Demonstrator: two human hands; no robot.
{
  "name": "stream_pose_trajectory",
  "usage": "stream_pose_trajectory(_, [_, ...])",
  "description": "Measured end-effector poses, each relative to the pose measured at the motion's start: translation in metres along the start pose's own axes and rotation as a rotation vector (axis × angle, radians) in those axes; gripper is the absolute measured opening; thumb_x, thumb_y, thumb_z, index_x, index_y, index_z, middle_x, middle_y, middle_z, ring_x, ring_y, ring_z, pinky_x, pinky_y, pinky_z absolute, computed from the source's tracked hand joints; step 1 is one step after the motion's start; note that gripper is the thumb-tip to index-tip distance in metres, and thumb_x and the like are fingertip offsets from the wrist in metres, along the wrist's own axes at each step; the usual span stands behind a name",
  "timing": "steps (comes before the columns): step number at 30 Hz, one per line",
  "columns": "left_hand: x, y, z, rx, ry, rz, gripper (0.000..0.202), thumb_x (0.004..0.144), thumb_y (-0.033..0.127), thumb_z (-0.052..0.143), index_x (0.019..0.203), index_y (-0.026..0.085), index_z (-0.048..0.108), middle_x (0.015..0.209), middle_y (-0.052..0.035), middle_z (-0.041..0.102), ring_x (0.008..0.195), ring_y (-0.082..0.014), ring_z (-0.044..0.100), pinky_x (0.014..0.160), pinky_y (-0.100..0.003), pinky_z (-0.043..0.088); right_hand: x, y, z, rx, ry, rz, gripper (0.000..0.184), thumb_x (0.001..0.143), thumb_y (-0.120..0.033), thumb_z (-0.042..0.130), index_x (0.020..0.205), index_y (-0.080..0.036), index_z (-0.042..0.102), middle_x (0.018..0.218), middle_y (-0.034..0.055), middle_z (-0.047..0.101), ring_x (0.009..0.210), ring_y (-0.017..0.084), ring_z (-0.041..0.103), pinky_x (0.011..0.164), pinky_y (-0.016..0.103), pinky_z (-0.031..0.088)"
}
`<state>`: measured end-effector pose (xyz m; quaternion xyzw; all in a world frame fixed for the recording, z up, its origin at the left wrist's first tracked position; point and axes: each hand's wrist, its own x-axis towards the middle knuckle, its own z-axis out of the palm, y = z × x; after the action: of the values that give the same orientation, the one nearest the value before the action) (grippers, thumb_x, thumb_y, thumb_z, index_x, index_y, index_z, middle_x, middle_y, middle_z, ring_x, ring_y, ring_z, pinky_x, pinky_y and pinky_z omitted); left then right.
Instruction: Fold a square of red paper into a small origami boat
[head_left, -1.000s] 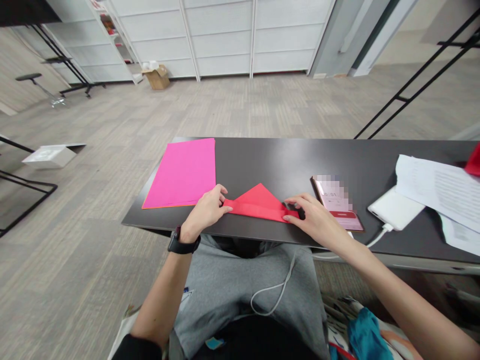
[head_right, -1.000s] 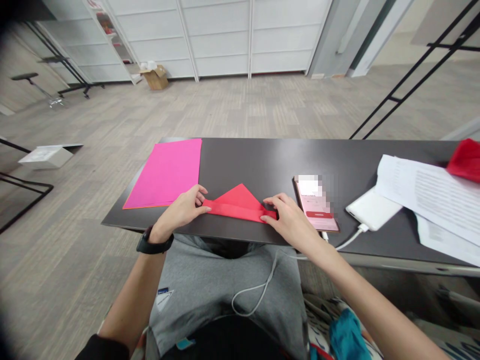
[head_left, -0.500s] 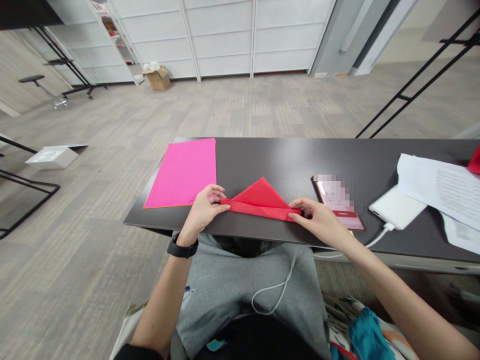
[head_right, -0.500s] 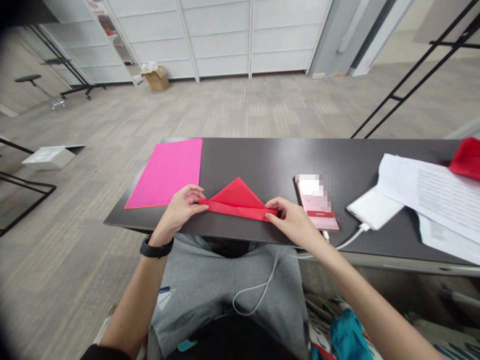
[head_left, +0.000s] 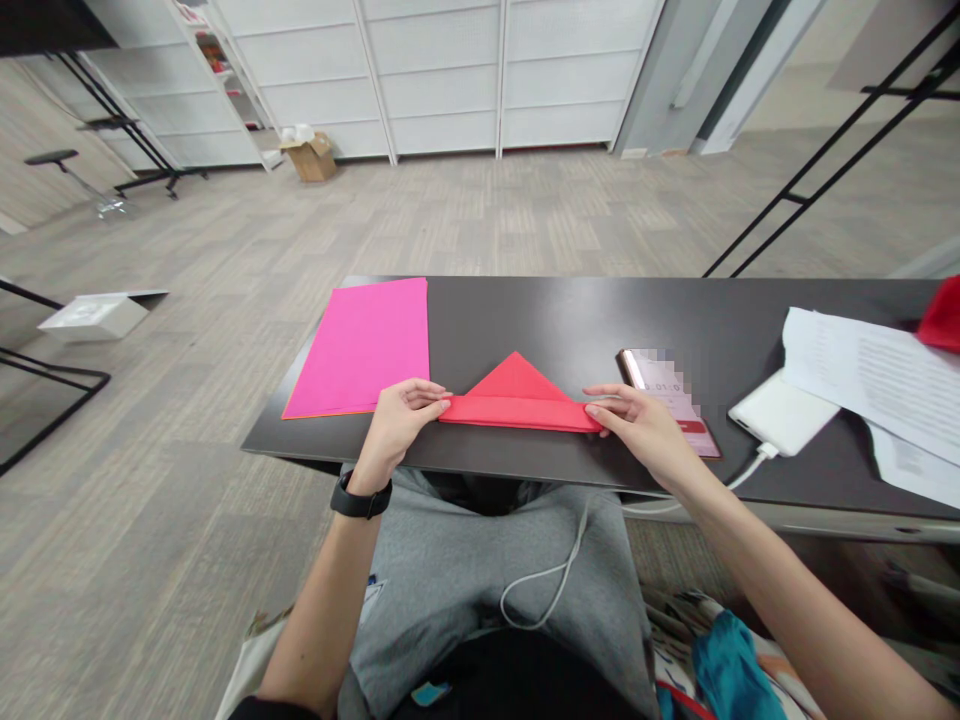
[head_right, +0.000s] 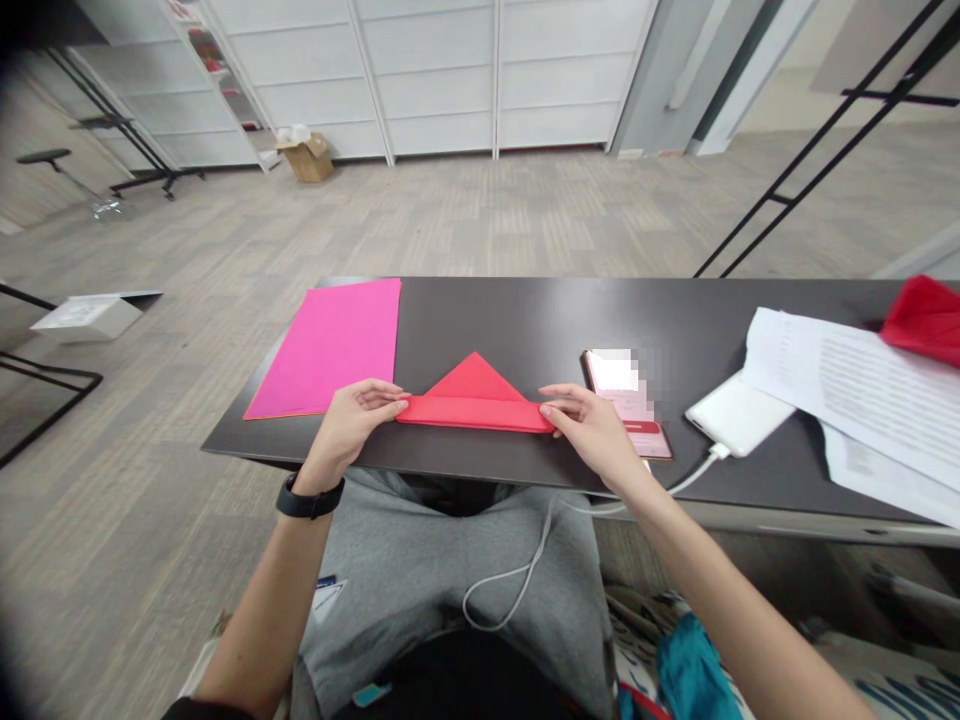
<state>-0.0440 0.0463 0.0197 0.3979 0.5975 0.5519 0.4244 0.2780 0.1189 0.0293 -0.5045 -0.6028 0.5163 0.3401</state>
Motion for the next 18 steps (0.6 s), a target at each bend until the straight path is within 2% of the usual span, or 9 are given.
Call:
stream_pose_trajectory(5, [-0.0002, -0.0003, -0.0013, -0.019, -0.009, 0.001, 0.036, 0.056, 0.026, 0.09, 0.083, 0.013, 0.07, 0.085, -0.0102, 0.078, 0.085, -0.0237, 0.076, 0.088, -0.039, 0.059, -0.0003, -0.0014, 0.0018, 0.002, 0.03, 0.015, 0.057, 0.064, -0.059, 0.083, 0.1, -0.018, 0.065, 0.073, 0.0051, 0.075, 0.054, 0.015, 0.06, 0.051, 0.03, 0.049])
stream_pose_trajectory(10, [-0.0008, 0.0005, 0.0002, -0.026, 0.013, -0.001, 0.036, 0.055, 0.025, 0.09, 0.083, 0.013, 0.07, 0.084, -0.0101, 0.078, 0.084, -0.0239, 0.076, 0.087, -0.038, 0.059, 0.0006, 0.0017, 0.0023, -0.013, 0.043, 0.008, 0.057, 0.062, -0.06, 0.084, 0.097, -0.019, 0.064, 0.073, 0.0056, 0.076, 0.05, 0.014, 0.057, 0.048, 0.029, 0.048])
stream_pose_trajectory(18, [-0.0005, -0.0017, 0.0002, -0.043, 0.048, -0.016, 0.038, 0.054, 0.025, 0.091, 0.082, 0.012, 0.07, 0.081, -0.0093, 0.078, 0.082, -0.0228, 0.076, 0.086, -0.037, 0.059, 0.0019, 0.0081, 0.0004, -0.02, 0.038, -0.008, 0.057, 0.066, -0.059, 0.082, 0.101, -0.018, 0.066, 0.076, 0.0061, 0.076, 0.056, 0.015, 0.061, 0.052, 0.03, 0.05])
